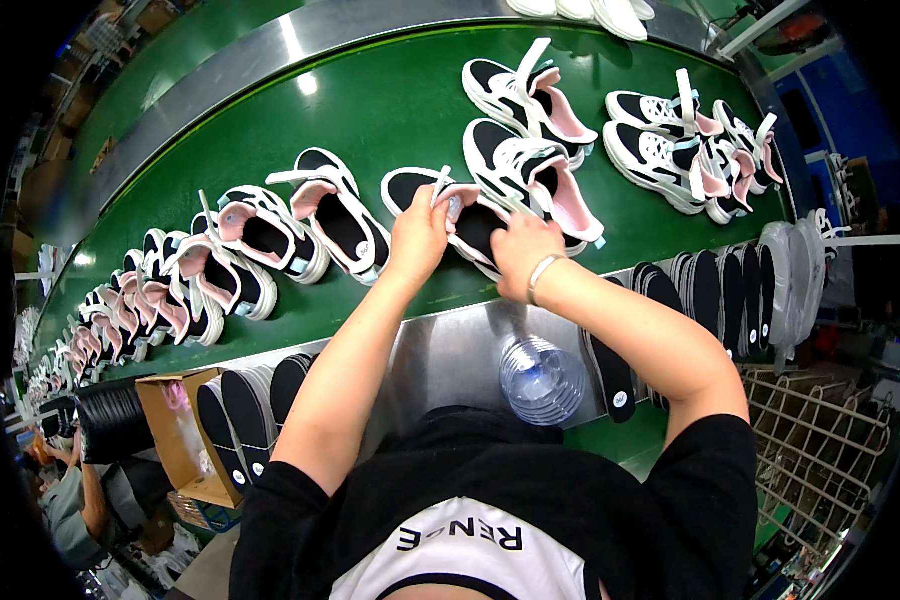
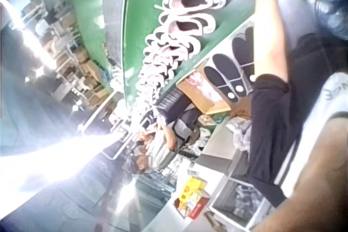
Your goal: The person places insoles into several shoes on a conveyor belt, then moves to a storage rack to retrieve a plastic bag and place shoe components inside it.
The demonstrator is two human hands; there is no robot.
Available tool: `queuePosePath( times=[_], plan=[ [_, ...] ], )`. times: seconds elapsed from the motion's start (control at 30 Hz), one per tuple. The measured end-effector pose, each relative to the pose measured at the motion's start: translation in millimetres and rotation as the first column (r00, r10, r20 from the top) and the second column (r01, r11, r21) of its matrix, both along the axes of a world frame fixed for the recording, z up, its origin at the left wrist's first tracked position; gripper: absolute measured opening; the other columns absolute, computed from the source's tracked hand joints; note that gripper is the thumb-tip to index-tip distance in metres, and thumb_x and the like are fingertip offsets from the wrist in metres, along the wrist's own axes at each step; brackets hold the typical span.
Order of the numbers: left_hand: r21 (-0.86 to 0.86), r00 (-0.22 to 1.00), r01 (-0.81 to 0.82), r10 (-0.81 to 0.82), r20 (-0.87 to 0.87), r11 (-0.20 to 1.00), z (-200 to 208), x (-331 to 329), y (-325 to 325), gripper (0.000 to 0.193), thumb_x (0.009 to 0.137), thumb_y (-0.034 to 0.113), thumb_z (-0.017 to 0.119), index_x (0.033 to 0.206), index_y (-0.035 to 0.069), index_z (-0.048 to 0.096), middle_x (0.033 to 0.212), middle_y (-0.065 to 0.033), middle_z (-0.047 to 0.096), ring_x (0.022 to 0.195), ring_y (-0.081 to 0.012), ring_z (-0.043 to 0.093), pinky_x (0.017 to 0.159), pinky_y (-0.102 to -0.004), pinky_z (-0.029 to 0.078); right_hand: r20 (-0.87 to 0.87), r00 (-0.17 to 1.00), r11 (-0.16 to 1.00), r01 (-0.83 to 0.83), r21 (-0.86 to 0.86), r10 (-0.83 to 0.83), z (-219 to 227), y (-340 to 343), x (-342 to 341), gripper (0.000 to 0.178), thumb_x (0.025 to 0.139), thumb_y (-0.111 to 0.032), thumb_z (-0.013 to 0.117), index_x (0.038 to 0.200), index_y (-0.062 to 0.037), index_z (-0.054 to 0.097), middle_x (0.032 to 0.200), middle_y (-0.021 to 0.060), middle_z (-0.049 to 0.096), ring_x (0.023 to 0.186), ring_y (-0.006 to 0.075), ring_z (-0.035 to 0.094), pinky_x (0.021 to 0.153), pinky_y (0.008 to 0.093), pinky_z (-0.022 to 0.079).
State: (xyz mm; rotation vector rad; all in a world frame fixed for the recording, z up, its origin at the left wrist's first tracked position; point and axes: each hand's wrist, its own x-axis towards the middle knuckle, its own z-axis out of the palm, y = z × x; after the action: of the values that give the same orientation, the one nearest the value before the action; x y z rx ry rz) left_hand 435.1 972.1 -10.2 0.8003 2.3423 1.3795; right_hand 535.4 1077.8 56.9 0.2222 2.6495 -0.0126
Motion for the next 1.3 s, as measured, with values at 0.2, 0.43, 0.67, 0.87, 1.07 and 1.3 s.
queuePosePath(
  times=[0.2, 0.43, 0.67, 0.87, 1.07, 1.3],
  plan=[
    [-0.026, 0.998, -0.053, 0.052, -0.046, 0.998, -11, -7, -7, 0.017, 0.083, 0.020, 0.041, 0.087, 0.004, 0.046, 0.072, -0.0195, 0.056, 0.067, -0.0377, 0.055, 0.057, -0.0449, 0.043, -0.020, 0.995, 0.995, -0.095, 0.003, 0.095, 18, 5, -4, 0.021, 0.065, -0.024, 0.056, 0.075, -0.0060, 0.058, 0.077, 0.0147, 0.057, 0.072, 0.0280, 0.057, 0.062, 0.0393, 0.046],
    [0.060, 0.994, -0.104, 0.106, -0.038, 0.993, -15, 6, -2, 0.017, 0.080, 0.018, 0.047, 0.086, 0.003, 0.043, 0.068, -0.0193, 0.055, 0.065, -0.0369, 0.055, 0.053, -0.0445, 0.041, -0.141, 0.948, 0.959, -0.277, 0.067, 0.284, -78, 6, -31, 0.015, 0.070, -0.011, 0.051, 0.077, -0.0042, 0.062, 0.083, 0.0161, 0.057, 0.076, 0.0275, 0.057, 0.069, 0.0357, 0.046],
    [0.052, 0.985, -0.134, 0.128, 0.118, 0.990, -3, 9, -4, 0.020, 0.080, 0.022, 0.048, 0.089, 0.004, 0.046, 0.074, -0.0208, 0.056, 0.072, -0.0389, 0.054, 0.061, -0.0452, 0.041, -0.037, 0.993, 0.989, -0.116, -0.096, 0.113, -74, 5, -40, 0.020, 0.063, -0.001, 0.051, 0.080, -0.0021, 0.061, 0.085, 0.0176, 0.059, 0.084, 0.0300, 0.056, 0.081, 0.0350, 0.041],
    [0.090, 0.992, -0.128, 0.129, 0.000, 0.988, -21, -3, -14, 0.023, 0.083, 0.025, 0.044, 0.090, 0.003, 0.046, 0.071, -0.0213, 0.057, 0.066, -0.0375, 0.056, 0.054, -0.0451, 0.043, 0.446, 0.838, 0.949, -0.290, -0.122, 0.313, -66, -3, -73, 0.028, 0.056, -0.005, 0.055, 0.083, -0.0033, 0.063, 0.092, 0.0208, 0.058, 0.087, 0.0277, 0.057, 0.076, 0.0348, 0.044],
    [0.074, 0.986, -0.115, 0.104, 0.132, 0.991, -9, 0, -6, 0.024, 0.081, 0.020, 0.049, 0.097, 0.003, 0.046, 0.076, -0.0190, 0.058, 0.070, -0.0308, 0.059, 0.060, -0.0355, 0.045, 0.245, 0.964, 0.991, -0.122, 0.053, 0.105, -54, -6, -62, 0.023, 0.073, -0.013, 0.054, 0.094, -0.0079, 0.062, 0.100, 0.0105, 0.058, 0.094, 0.0218, 0.056, 0.078, 0.0309, 0.044],
    [0.056, 0.981, -0.116, 0.106, 0.161, 0.992, 9, 7, -11, 0.024, 0.082, 0.025, 0.047, 0.095, 0.004, 0.046, 0.074, -0.0208, 0.058, 0.072, -0.0367, 0.057, 0.060, -0.0396, 0.044, 0.212, 0.942, 0.966, -0.250, -0.068, 0.259, -42, 3, -42, 0.020, 0.073, -0.013, 0.046, 0.087, -0.0079, 0.060, 0.081, 0.0114, 0.062, 0.083, 0.0233, 0.059, 0.075, 0.0310, 0.043]
  ],
)
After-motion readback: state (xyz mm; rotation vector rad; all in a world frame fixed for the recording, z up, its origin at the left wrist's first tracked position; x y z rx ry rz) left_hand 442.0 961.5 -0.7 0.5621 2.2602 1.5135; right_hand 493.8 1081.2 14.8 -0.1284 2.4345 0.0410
